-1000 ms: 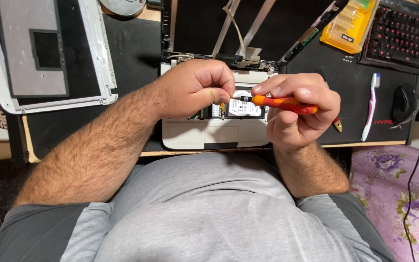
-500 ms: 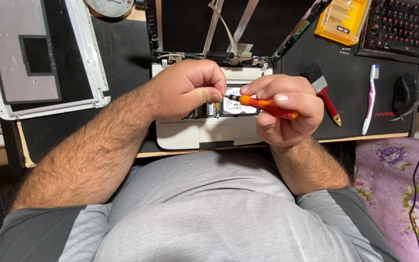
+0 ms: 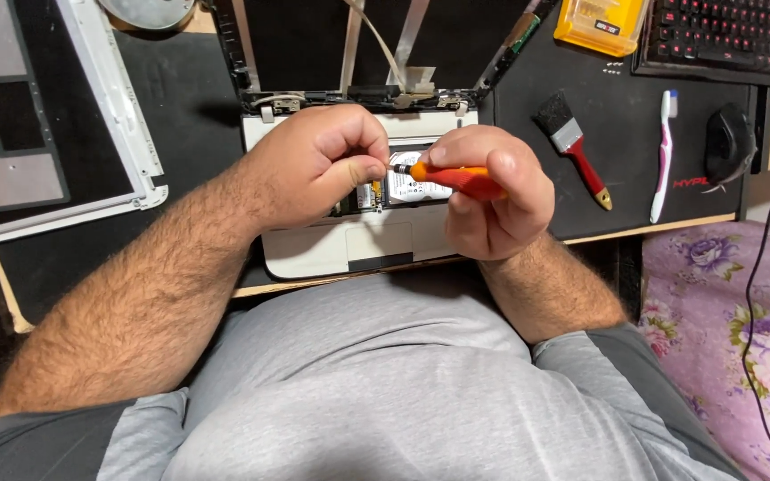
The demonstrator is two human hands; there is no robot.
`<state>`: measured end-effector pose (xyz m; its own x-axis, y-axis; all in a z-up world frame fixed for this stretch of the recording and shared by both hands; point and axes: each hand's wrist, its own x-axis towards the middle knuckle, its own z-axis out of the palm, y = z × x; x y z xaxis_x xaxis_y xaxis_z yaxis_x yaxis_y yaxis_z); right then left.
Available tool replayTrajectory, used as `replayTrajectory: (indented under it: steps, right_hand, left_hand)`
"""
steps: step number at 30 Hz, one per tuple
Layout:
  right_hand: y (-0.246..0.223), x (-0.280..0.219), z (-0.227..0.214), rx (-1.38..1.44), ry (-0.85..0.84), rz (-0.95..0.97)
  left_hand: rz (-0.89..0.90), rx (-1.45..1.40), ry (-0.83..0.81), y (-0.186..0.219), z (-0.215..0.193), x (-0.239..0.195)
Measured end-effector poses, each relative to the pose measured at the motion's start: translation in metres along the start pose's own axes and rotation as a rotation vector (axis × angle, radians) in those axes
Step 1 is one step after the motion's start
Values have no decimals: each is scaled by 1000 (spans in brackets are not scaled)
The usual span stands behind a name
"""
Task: The person installs a 2.5-inch hard drive into a disassembled laptop. They place the drive into the bay, connect the ribbon cable, and secure the drive with multiple screws using a screwdriver.
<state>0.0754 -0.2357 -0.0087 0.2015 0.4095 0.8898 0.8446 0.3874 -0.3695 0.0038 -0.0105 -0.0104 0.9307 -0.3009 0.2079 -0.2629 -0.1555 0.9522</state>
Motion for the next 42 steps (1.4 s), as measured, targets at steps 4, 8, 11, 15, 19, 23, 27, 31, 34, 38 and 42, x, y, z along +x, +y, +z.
replayTrajectory:
  steps: [4,8,11,15,19,23,27,31,34,38,42]
  right_hand:
    - [2,-1,-2,-15,19,1]
    - [8,4,-3,-40,36,52]
    - [16,-13,-9,-108,11,157]
    - [26,-29,-8,-13,-64,287]
    - [26,-31,-5,-27,-151,367]
    - [25,-30,-3,-37,-167,357]
    - [25,-30,-1,-34,-188,327]
    - [24,-29,0,-45,-223,312]
    - [24,-30,0,-77,-239,297]
    - [26,-29,0,-116,-267,256]
    - [22,-26,1,-158,-289,242]
  left_hand:
    - [-20,38,49,3,0,0]
    - [64,222,100,14,-10,-2]
    - [9,405,136,20,-17,-3]
    - [44,818,111,-2,-12,-8]
    - [-56,1060,1,-12,-3,-10]
    - [-84,1144,-35,-15,-1,-11]
    - [-52,1180,1,-20,2,-12]
    - [-52,1166,-16,-20,2,-11]
    - [-25,1174,5,-22,3,-12]
    - [-17,1173,2,-21,3,-11]
    - [-49,1172,-19,-20,3,-11]
